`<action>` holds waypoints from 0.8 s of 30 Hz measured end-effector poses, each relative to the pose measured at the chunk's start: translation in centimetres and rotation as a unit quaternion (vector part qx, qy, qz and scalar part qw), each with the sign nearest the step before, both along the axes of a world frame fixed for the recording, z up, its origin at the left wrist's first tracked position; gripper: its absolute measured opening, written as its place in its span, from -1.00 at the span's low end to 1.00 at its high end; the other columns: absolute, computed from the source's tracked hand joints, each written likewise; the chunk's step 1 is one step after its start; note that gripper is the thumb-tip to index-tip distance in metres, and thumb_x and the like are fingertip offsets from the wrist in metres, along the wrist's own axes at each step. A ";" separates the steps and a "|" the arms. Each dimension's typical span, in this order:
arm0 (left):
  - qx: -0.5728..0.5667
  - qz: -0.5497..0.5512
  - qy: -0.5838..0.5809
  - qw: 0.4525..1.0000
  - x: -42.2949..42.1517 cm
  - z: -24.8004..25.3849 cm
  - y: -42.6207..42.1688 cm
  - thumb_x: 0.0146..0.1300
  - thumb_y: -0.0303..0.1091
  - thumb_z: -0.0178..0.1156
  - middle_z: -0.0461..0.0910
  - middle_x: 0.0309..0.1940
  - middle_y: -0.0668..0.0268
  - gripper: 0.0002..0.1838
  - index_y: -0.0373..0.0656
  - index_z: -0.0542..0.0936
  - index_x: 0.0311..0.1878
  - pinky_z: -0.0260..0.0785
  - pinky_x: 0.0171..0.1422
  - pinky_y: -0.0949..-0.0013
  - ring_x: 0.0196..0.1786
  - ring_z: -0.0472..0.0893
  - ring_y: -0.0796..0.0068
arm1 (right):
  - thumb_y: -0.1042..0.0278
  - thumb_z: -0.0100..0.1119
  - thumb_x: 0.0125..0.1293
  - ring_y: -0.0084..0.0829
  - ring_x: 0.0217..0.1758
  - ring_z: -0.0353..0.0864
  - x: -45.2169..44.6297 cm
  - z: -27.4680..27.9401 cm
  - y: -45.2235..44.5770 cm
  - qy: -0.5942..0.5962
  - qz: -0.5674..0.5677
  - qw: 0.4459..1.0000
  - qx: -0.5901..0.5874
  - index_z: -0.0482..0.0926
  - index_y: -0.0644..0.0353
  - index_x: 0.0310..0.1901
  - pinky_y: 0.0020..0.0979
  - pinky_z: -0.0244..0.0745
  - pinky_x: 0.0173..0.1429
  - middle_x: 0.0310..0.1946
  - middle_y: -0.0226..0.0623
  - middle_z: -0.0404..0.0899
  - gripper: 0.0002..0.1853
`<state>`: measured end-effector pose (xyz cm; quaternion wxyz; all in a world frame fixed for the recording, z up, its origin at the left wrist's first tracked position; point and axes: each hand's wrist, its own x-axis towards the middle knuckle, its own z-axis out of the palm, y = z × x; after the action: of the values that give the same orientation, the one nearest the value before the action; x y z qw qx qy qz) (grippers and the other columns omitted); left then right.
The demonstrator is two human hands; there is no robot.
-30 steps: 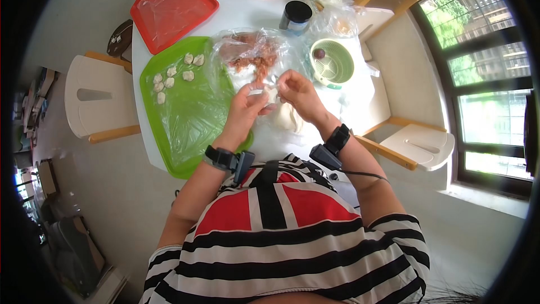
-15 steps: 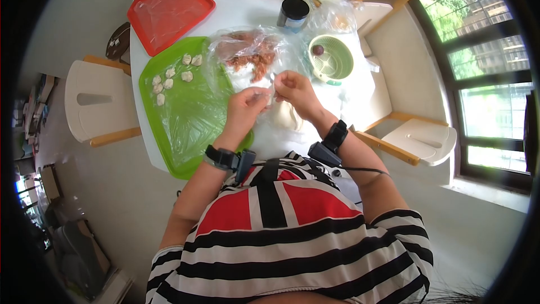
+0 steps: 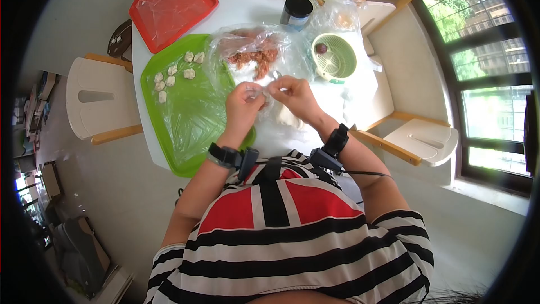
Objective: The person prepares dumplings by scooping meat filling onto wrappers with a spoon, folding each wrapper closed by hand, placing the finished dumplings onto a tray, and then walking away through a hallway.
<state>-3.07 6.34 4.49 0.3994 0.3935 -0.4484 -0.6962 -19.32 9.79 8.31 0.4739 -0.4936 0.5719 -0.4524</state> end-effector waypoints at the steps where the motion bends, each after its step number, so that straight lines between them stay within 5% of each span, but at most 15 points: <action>1: 0.000 0.000 0.000 1.000 0.0 0.1 0.0 0.20 -0.62 0.18 0.61 -0.30 0.22 -0.85 -0.30 0.48 -0.17 0.58 -0.22 0.50 -0.30 0.64 0.51 | 0.47 0.24 0.25 -0.57 -0.22 0.59 0.0 0.1 0.0 0.023 0.007 1.000 0.002 0.67 0.38 -0.23 -0.52 0.53 -0.13 -0.29 -0.28 0.63 -0.85; 14: -0.045 -0.023 -0.028 0.998 0.2 -0.4 0.3 0.17 -0.65 0.19 0.61 -0.25 0.16 -0.73 -0.30 0.42 -0.07 0.58 -0.17 0.48 -0.25 0.64 0.49 | 0.50 0.37 0.10 -0.60 -0.37 0.58 -0.5 -1.5 -0.7 0.004 0.031 0.999 0.007 0.65 0.32 -0.36 -0.50 0.51 -0.22 -0.44 -0.34 0.66 -0.90; 24: 0.012 -0.065 -0.009 0.998 0.0 0.8 0.5 0.23 -0.65 0.11 0.59 -0.10 0.06 -0.49 -0.34 0.27 0.26 0.55 -0.03 0.45 -0.17 0.66 0.45 | 0.50 0.17 0.15 -0.11 -0.28 0.58 0.0 -0.7 -0.1 0.258 0.037 0.951 -0.167 0.56 0.26 -0.33 -0.26 0.50 -0.17 -0.40 -0.09 0.58 -0.94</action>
<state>-3.10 6.88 5.31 0.3450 0.3744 -0.4680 -0.7223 -19.32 9.68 7.61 0.2373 -0.6861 0.5726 -0.3808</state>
